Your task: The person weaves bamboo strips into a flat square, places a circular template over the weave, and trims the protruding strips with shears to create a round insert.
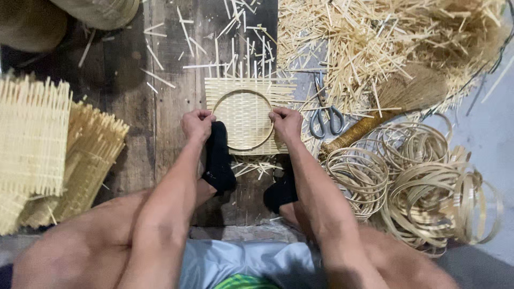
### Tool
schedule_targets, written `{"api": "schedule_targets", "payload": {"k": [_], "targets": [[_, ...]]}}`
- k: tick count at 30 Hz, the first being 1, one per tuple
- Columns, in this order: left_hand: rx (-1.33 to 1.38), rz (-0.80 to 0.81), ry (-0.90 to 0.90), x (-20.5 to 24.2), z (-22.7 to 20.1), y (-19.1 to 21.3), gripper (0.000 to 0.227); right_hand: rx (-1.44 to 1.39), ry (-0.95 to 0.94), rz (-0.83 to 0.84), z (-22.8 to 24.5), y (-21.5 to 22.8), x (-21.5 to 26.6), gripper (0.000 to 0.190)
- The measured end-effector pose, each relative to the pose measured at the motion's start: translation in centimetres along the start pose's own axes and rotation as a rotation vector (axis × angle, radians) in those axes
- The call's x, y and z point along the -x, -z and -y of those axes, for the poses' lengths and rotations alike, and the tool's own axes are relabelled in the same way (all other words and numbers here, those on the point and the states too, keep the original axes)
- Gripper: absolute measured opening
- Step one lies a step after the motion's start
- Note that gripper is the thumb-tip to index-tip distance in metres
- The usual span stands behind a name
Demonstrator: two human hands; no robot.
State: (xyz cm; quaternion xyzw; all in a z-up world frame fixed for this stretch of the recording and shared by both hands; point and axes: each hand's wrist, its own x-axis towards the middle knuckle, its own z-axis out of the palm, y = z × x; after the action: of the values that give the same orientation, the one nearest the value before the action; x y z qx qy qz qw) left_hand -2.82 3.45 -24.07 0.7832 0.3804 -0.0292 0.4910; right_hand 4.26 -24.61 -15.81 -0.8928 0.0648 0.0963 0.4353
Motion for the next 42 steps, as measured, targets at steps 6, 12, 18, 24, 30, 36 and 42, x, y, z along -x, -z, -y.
{"api": "schedule_targets", "payload": {"k": [6, 12, 18, 24, 30, 36, 42], "targets": [[0.203, 0.053, 0.071, -0.6, 0.7, -0.3, 0.026, 0.021, -0.011, 0.062, -1.9, 0.1, -1.1, 0.023], [0.050, 0.237, 0.144, -2.4, 1.0, 1.6, 0.031, -0.020, 0.039, 0.190, -3.1, 0.6, -3.0, 0.018], [-0.323, 0.340, 0.048, -2.1, -5.4, 3.6, 0.024, 0.361, 0.147, 0.212, 6.0, 1.7, 0.9, 0.029], [-0.462, 0.086, -1.099, -0.9, -10.8, -0.7, 0.027, 0.795, 0.969, 0.370, 8.6, -5.3, 6.7, 0.085], [-0.181, 0.174, -0.777, -1.4, -10.3, -2.1, 0.022, 0.934, 1.035, 0.310, 2.5, -7.8, 6.2, 0.076], [-0.076, 0.205, -0.678, -1.6, -10.7, -2.2, 0.012, 0.833, 0.916, 0.386, 4.9, -6.9, 6.5, 0.072], [-0.125, 0.185, -0.742, -1.9, -10.7, -2.3, 0.014, 0.158, 0.850, 0.292, 6.6, -2.5, -2.4, 0.034]]}}
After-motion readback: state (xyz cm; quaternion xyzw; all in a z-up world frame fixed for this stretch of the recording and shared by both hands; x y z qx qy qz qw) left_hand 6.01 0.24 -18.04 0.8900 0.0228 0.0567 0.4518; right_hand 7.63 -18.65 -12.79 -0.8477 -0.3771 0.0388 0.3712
